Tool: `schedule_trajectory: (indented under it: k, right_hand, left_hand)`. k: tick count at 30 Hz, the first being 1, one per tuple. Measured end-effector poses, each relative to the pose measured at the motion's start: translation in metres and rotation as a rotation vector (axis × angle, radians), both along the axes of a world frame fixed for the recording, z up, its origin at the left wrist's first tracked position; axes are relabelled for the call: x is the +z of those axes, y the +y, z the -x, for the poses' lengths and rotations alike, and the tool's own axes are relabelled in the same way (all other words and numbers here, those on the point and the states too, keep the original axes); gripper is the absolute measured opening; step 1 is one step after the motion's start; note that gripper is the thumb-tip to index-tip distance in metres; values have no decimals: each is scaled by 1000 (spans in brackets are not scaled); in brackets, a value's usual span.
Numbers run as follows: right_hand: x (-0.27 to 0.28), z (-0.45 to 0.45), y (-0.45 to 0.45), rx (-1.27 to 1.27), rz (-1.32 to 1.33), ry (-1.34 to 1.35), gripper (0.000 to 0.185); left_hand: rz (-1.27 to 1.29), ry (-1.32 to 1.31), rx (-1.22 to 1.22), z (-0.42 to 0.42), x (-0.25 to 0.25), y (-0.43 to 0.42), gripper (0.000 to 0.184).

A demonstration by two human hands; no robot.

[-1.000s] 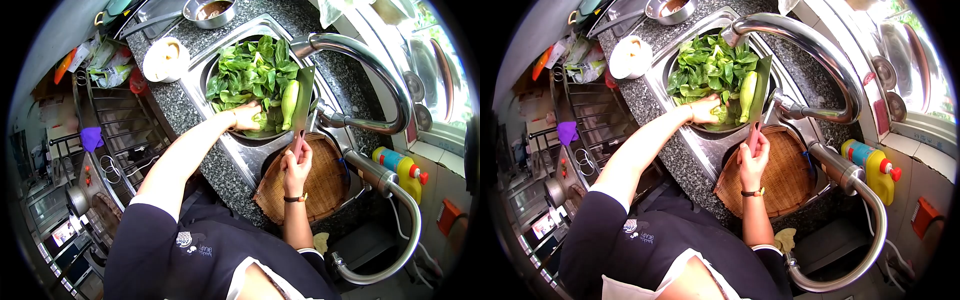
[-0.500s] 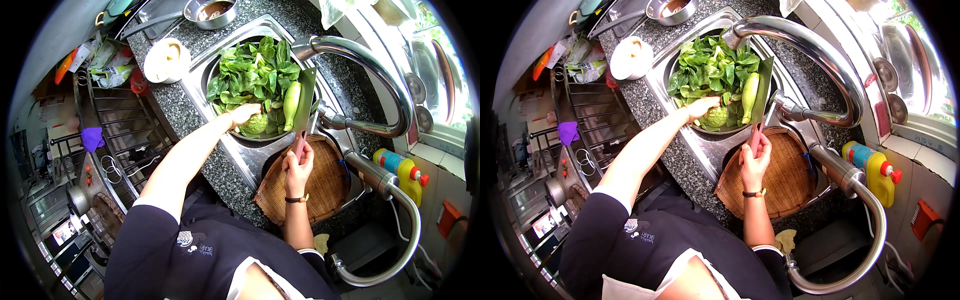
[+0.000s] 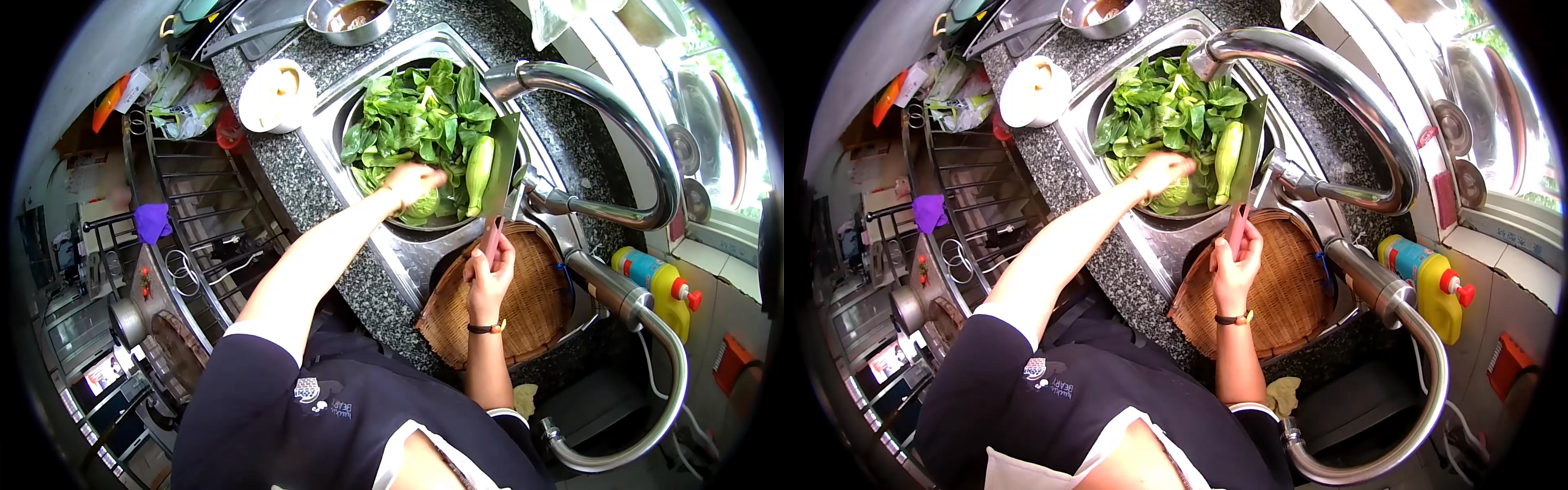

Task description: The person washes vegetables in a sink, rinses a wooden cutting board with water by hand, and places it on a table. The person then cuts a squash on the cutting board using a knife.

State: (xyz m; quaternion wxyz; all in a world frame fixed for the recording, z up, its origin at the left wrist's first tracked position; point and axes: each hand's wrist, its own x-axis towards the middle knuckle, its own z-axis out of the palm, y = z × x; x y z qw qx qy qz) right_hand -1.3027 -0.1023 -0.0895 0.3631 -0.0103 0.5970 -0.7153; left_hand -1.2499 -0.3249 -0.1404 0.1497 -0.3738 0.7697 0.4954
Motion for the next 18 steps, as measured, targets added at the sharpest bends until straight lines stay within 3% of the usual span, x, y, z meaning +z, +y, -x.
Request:
schedule_trajectory:
  k: [1, 2, 4, 8, 10, 11, 12, 15, 18]
  right_hand:
    - [0, 0, 0, -7, -2, 2, 43]
    - [-1, -1, 0, -10, -1, -2, 43]
    - [-1, -1, -1, -6, 12, -1, 42]
    - [3, -1, -6, -14, -18, 35, 38]
    - [3, -2, -3, -6, 3, 33, 38]
    - [4, -3, -2, -5, 2, 33, 38]
    - [5, -3, -3, 0, 2, 34, 39]
    - [2, -3, 0, 16, 6, 25, 40]
    - [1, -3, 3, 23, 4, 13, 41]
  left_hand:
    - [337, 59, -363, -9, -23, 4, 57]
    - [444, 251, -438, -22, -15, 11, 63]
    - [467, 103, -493, -22, -5, 8, 62]
    - [523, 28, -423, -4, -14, 8, 55]
    - [211, -225, -174, 8, 0, 2, 50]
    - [652, -174, -525, -4, -48, -11, 47]
    - [316, -40, 170, -8, -42, -12, 39]
    - [416, 17, 64, -14, -29, -6, 33]
    - [256, -63, -1, -16, -30, -12, 29]
